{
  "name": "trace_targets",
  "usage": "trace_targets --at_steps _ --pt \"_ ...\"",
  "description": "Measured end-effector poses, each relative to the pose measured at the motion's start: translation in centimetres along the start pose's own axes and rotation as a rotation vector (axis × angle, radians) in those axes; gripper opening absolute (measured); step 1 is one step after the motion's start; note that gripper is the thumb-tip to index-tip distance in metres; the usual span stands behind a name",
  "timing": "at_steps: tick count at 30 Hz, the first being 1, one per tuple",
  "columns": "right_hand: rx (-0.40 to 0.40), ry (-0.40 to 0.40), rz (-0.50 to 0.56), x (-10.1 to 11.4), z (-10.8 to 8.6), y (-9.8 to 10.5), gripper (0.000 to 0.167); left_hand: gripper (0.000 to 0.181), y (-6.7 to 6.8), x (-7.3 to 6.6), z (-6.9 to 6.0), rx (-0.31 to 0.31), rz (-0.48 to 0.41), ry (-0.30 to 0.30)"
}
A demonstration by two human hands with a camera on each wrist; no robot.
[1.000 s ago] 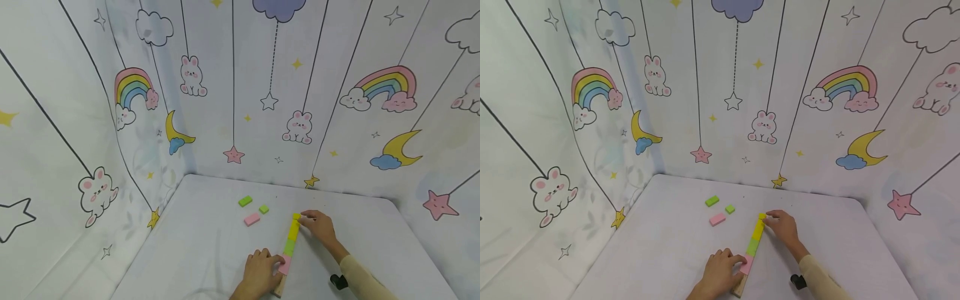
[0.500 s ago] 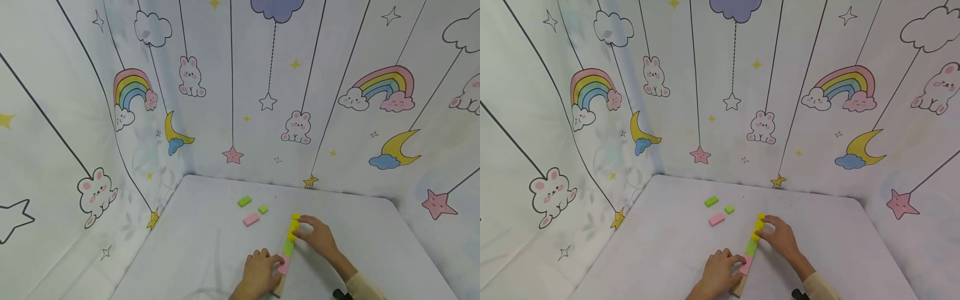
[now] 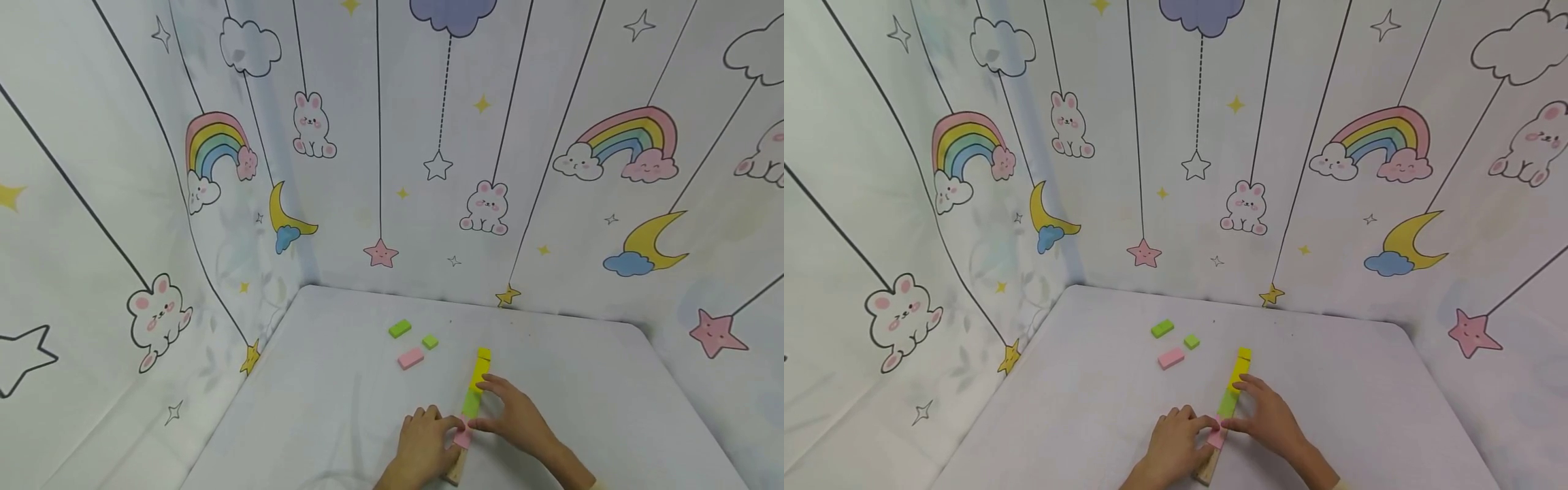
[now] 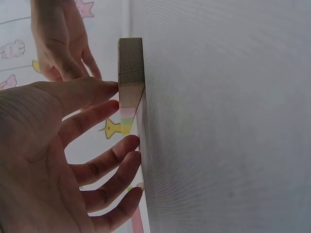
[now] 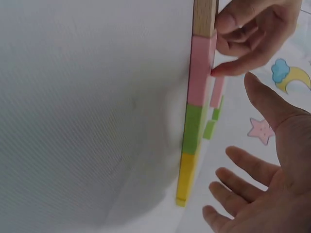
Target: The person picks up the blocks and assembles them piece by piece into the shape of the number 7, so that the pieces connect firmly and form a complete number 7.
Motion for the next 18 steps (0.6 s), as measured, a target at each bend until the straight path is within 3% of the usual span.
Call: trace_targets --at_steps 8,18 --pt "0.085 -0.045 -0.037 0.4 -0.9 -1.9 0.097 0.028 0.1 -0.1 0.1 0.008 0.005 0.012" --pt "0.096 0.057 -0.027 1.2 -1.9 -2.8 0.095 0.03 -0.1 0.0 0.0 0.001 0.012 0.019"
Point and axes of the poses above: each hand's wrist, its own z-axis towards the middle knuckle, its own y-axis out of the back of the hand, x = y × z, the point moved 8 cm from there along z, towards the middle knuckle, and after that the axes turned 1 degree about -z, right-handed, at the moved point
